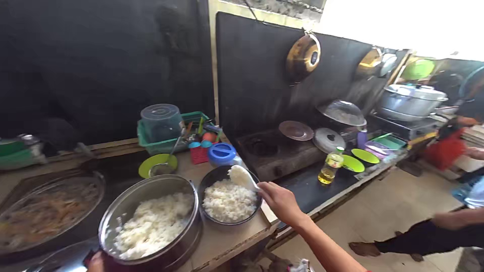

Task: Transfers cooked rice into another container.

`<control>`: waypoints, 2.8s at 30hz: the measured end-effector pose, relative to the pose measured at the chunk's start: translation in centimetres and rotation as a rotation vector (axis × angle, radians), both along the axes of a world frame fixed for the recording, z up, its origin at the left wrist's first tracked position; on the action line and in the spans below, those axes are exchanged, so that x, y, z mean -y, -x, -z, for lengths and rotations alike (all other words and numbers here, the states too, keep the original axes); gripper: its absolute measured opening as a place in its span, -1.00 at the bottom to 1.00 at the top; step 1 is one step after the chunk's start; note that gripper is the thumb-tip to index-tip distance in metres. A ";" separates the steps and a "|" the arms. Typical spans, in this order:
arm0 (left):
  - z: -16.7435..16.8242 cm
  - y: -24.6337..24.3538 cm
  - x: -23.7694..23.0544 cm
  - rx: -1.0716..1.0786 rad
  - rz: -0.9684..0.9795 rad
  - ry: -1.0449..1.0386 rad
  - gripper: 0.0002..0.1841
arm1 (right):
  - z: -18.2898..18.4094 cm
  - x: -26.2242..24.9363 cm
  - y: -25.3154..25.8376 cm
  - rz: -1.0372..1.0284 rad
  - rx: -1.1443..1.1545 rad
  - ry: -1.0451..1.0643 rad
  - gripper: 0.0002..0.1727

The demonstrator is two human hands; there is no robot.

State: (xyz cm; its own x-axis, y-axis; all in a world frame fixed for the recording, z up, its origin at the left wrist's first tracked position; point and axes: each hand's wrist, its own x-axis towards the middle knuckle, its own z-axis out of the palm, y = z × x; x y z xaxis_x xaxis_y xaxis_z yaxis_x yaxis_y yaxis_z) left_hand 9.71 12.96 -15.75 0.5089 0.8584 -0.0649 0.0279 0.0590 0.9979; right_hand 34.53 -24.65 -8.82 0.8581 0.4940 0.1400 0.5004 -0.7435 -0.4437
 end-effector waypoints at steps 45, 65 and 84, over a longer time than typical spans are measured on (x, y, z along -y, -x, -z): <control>-0.7 -1.5 2.2 -0.040 -0.085 0.000 -0.57 | -4.0 -28.6 2.1 -1.142 -0.010 0.494 -0.55; -1.9 -0.8 2.7 -0.096 -0.040 -0.062 -0.49 | -8.9 -22.2 -0.2 -0.899 -0.081 0.319 -0.55; -1.3 -1.1 2.1 -0.017 -0.045 -0.040 -0.56 | -7.1 -20.7 0.0 -0.542 -0.263 0.077 -0.49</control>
State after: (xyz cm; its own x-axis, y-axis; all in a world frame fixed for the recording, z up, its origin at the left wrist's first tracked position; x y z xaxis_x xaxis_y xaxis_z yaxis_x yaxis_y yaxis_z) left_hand 10.81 10.87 -14.43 0.4692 0.8823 -0.0385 0.0428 0.0209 0.9989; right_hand 34.57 -3.94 -1.67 0.4822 0.8707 -0.0965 0.6975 -0.4482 -0.5591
